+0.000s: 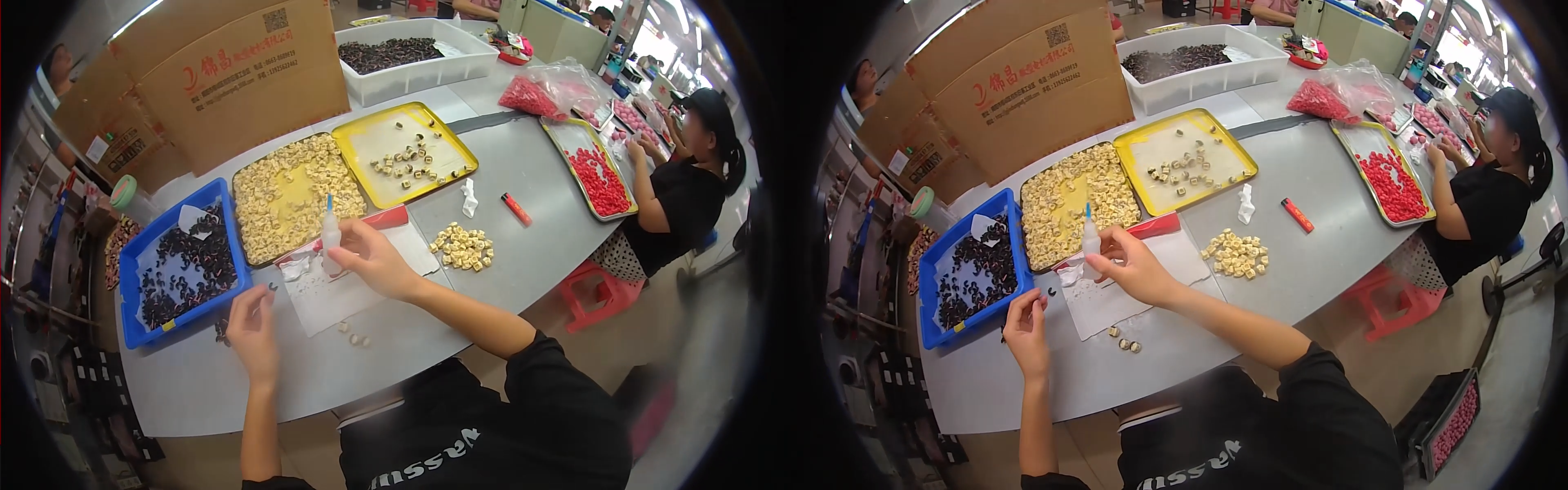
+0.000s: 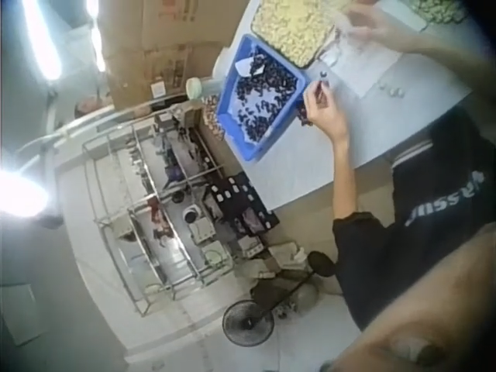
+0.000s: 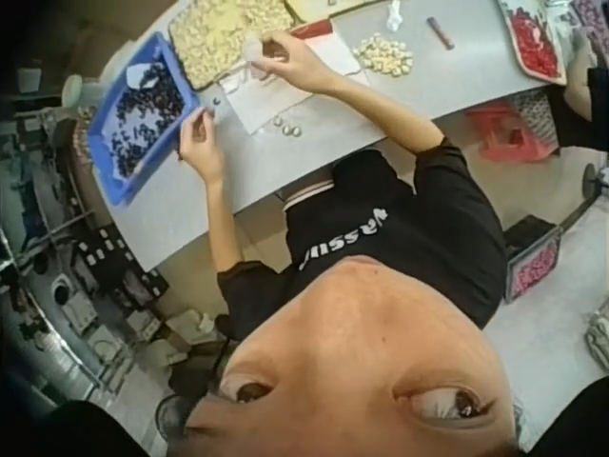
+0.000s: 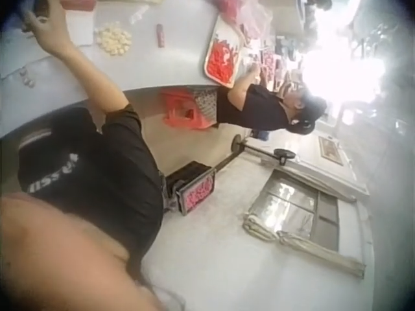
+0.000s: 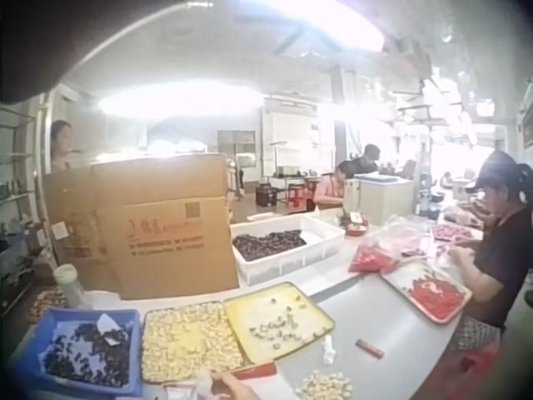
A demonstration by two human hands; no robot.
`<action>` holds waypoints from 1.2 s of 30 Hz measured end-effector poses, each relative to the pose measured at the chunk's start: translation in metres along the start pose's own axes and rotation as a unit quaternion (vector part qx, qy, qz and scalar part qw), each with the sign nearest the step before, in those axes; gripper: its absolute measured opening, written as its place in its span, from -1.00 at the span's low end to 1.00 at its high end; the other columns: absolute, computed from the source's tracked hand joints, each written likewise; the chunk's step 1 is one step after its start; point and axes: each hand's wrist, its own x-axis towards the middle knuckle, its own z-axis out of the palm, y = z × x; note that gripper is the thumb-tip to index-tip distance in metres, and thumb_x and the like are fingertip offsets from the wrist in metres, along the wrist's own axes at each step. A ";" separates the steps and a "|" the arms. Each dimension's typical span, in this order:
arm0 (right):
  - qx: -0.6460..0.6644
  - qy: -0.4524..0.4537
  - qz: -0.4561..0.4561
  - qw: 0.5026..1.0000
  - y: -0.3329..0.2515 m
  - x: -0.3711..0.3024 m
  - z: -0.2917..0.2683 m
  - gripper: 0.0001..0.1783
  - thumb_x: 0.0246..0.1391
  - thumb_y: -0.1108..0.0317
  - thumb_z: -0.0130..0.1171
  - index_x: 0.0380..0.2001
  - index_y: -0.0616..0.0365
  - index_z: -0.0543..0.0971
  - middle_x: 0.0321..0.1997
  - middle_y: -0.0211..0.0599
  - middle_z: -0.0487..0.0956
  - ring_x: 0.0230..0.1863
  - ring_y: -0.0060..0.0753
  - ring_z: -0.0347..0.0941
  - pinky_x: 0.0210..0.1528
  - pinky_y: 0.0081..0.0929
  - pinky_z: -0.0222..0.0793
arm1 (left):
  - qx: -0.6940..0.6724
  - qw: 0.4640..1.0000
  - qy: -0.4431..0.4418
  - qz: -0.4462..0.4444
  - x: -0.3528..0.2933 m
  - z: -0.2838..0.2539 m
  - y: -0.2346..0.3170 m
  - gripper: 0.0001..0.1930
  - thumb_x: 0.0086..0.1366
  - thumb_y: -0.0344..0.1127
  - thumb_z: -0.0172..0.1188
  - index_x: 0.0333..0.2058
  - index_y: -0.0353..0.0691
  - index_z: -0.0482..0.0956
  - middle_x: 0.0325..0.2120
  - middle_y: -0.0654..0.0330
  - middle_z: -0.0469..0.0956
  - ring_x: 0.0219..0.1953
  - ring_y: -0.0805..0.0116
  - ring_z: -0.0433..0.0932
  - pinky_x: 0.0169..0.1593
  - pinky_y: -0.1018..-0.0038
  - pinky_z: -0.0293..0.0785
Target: Applying adhesive to small black components and attaching them to beige toy heads at a factory assembly table.
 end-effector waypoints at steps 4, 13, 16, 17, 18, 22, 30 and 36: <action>0.084 0.020 0.017 0.996 0.005 0.006 -0.004 -0.74 0.09 0.32 0.05 -0.20 0.22 0.34 -0.26 -0.31 0.42 -0.22 -0.50 0.41 -0.27 -0.46 0.48 | -0.003 1.000 -0.024 0.021 0.013 0.017 0.006 -0.84 0.17 -0.57 0.02 -0.27 -0.43 0.51 -0.24 0.10 0.49 -0.17 0.36 0.46 -0.06 0.52 0.39; 0.230 0.049 0.115 0.965 0.004 0.009 -0.010 -0.48 0.14 0.10 -0.14 0.00 0.33 0.28 -0.09 -0.20 0.40 -0.19 -0.42 0.36 -0.25 -0.50 0.26 | 0.082 0.983 -0.111 0.120 0.015 0.031 -0.005 -0.79 0.08 -0.59 0.11 -0.26 -0.36 0.54 -0.27 0.09 0.53 -0.22 0.37 0.50 -0.11 0.53 0.40; 0.222 0.047 0.128 0.965 0.005 0.011 -0.007 -0.42 0.12 0.03 -0.15 -0.01 0.35 0.30 -0.24 -0.24 0.45 -0.30 -0.50 0.32 -0.33 -0.61 0.19 | -0.012 0.994 -0.111 0.014 0.007 0.030 -0.017 -0.77 0.05 -0.61 0.15 -0.25 -0.36 0.52 -0.27 0.11 0.53 -0.25 0.42 0.51 -0.14 0.53 0.44; 0.226 0.047 0.142 0.963 0.005 0.010 -0.008 -0.42 0.12 0.03 -0.15 -0.01 0.35 0.30 -0.24 -0.24 0.45 -0.30 -0.50 0.32 -0.33 -0.61 0.19 | -0.009 0.994 -0.108 0.000 0.005 0.034 -0.017 -0.77 0.05 -0.61 0.15 -0.25 -0.36 0.52 -0.27 0.11 0.53 -0.25 0.42 0.51 -0.14 0.53 0.44; 0.218 0.037 0.143 0.965 0.003 0.011 -0.009 -0.42 0.12 0.02 -0.16 -0.01 0.35 0.30 -0.28 -0.25 0.44 -0.35 -0.53 0.29 -0.35 -0.63 0.18 | -0.074 0.991 -0.106 -0.035 0.006 0.035 -0.012 -0.77 0.05 -0.61 0.16 -0.26 -0.37 0.51 -0.27 0.11 0.54 -0.26 0.44 0.51 -0.15 0.54 0.46; 0.208 0.046 0.151 0.965 0.003 0.013 -0.003 -0.48 0.13 0.02 -0.19 -0.08 0.28 0.32 -0.33 -0.23 0.44 -0.45 -0.56 0.22 -0.37 -0.66 0.17 | -0.115 0.984 -0.126 -0.046 0.003 0.033 -0.016 -0.77 0.03 -0.63 0.18 -0.27 -0.40 0.48 -0.24 0.08 0.52 -0.26 0.45 0.50 -0.17 0.56 0.46; 0.211 0.074 0.136 0.965 0.008 0.011 -0.002 -0.56 0.16 0.06 -0.12 -0.14 0.26 0.37 -0.13 -0.19 0.47 -0.55 -0.71 0.11 -0.46 -0.74 0.09 | -0.141 0.982 -0.119 0.028 -0.003 0.033 -0.016 -0.75 -0.07 -0.69 0.24 -0.35 -0.35 0.53 -0.36 0.12 0.45 -0.35 0.42 0.47 -0.27 0.61 0.45; 0.163 -0.009 0.105 0.981 0.010 0.007 -0.010 -0.59 0.11 0.03 -0.04 -0.20 0.18 0.31 -0.15 -0.22 0.48 -0.61 -0.78 0.09 -0.53 -0.82 0.08 | -0.148 0.975 -0.160 0.050 -0.013 0.027 -0.017 -0.63 -0.13 -0.64 0.32 -0.28 -0.32 0.47 -0.36 0.16 0.42 -0.38 0.46 0.41 -0.33 0.61 0.39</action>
